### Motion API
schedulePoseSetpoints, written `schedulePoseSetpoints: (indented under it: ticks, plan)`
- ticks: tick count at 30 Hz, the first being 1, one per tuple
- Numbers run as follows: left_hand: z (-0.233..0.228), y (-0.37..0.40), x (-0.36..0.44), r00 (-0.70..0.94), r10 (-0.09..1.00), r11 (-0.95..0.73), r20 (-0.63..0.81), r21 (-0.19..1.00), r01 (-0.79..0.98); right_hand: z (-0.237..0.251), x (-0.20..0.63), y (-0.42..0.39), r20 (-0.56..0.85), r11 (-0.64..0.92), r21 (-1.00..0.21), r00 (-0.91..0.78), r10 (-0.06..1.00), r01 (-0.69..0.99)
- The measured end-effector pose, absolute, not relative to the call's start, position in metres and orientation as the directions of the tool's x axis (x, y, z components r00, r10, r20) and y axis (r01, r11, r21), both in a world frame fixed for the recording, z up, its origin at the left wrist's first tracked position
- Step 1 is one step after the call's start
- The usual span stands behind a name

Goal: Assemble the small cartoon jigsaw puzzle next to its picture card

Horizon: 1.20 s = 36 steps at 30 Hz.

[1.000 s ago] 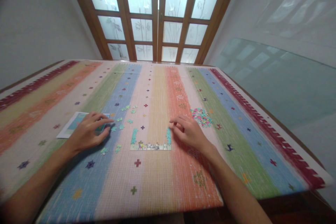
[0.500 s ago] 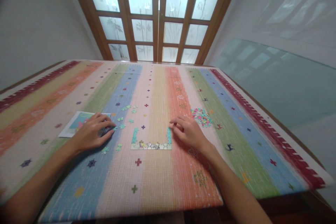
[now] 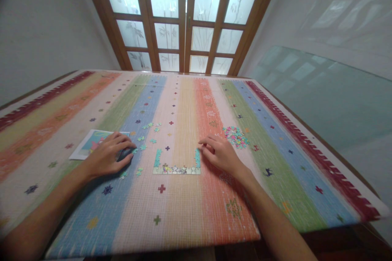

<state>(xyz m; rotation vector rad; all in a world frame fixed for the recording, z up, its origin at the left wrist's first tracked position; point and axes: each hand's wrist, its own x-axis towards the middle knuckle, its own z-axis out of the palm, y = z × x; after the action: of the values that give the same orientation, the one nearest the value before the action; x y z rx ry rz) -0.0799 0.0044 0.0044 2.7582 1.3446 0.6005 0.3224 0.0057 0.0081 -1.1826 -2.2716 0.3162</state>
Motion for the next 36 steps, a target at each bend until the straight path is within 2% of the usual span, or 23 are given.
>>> schedulePoseSetpoints:
  ticks: [6, 15, 36]
  plan:
    - [0.006, 0.003, -0.079, 0.583, 0.757, -0.642, 0.295, 0.170, 0.747, 0.006, 0.323, 0.006, 0.386, 0.596, -0.448, -0.457, 0.801, 0.667]
    - [0.010, 0.004, -0.077, 0.540, 0.803, -0.589, 0.252, 0.209, 0.780, 0.005, 0.324, 0.007, 0.386, 0.587, -0.443, -0.447, 0.807, 0.677]
    - [-0.008, 0.002, -0.062, 0.509, 0.803, -0.579, 0.311, 0.202, 0.790, 0.002, 0.324, 0.009, 0.413, 0.604, -0.440, -0.447, 0.793, 0.664]
